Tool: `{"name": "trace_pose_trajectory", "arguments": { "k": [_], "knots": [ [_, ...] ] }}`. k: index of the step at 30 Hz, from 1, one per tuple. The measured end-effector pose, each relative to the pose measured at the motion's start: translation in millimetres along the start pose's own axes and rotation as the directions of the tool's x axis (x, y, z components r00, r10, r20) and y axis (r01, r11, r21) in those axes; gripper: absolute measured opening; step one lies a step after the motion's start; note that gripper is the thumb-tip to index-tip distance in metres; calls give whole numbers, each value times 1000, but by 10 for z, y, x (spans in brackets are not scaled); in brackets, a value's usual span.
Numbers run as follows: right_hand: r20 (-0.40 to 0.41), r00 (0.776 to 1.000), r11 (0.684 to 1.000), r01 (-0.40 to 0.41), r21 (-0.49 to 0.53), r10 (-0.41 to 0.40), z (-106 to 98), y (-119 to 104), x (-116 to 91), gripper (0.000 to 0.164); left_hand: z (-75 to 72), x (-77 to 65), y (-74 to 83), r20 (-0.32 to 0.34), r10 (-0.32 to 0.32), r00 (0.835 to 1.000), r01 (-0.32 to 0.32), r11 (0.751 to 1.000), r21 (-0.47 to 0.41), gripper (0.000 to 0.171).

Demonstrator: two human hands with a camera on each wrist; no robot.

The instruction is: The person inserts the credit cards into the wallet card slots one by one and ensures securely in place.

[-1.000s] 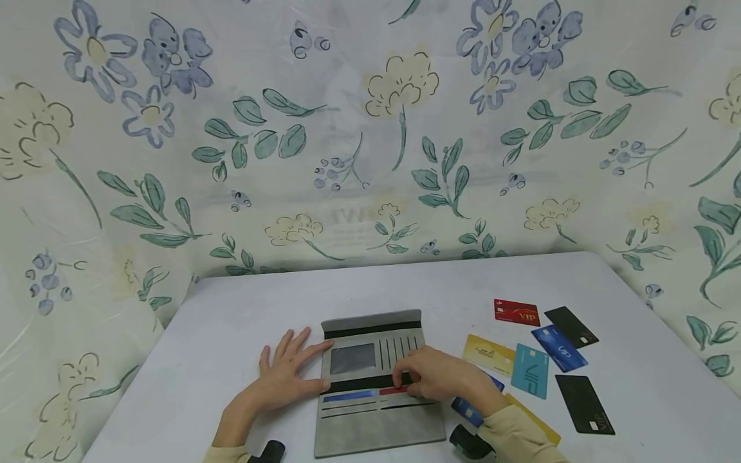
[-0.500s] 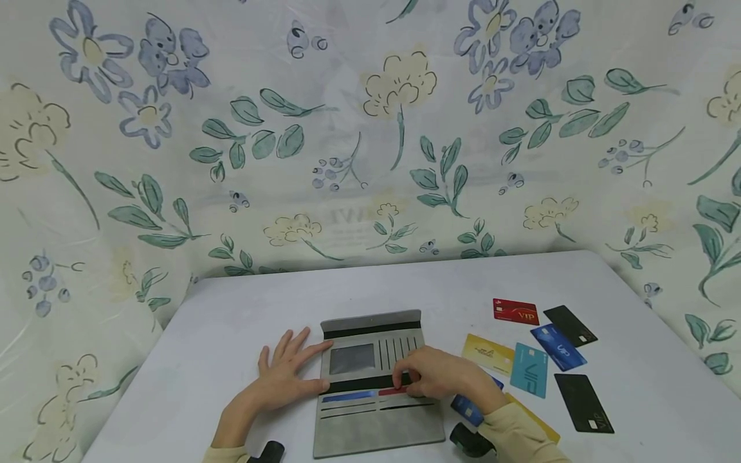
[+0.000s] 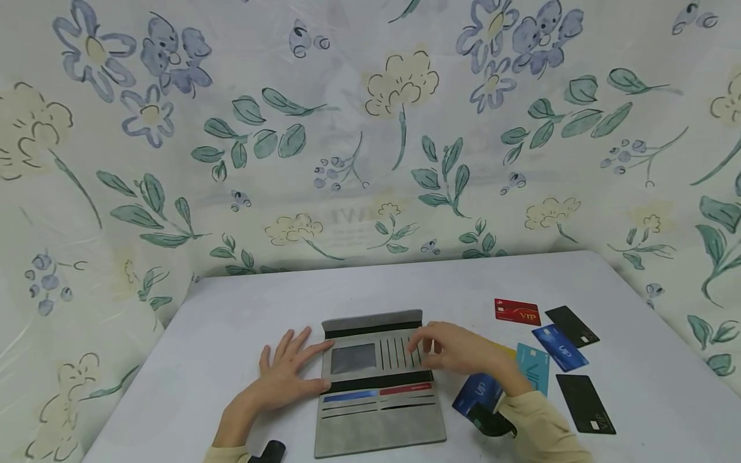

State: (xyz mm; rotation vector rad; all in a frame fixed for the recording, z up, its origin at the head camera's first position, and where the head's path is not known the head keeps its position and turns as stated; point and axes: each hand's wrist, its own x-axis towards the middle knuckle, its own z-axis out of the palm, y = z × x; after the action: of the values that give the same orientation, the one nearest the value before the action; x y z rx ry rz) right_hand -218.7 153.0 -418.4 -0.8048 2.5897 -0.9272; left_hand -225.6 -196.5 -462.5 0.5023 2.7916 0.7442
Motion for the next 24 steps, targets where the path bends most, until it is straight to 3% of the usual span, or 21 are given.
{"name": "trace_pose_trajectory", "arguments": {
  "k": [9,24],
  "knots": [
    [-122,989,996,-90,-19,87,-284,186,-143,29,18,3,-23,-12,11,1000,-11,1000,6,73],
    [-305,939,984,-178,-29,161,-530,683,-396,36,6,-6,-11,-5,15,1000,-15,1000,1,73]
  ]
}}
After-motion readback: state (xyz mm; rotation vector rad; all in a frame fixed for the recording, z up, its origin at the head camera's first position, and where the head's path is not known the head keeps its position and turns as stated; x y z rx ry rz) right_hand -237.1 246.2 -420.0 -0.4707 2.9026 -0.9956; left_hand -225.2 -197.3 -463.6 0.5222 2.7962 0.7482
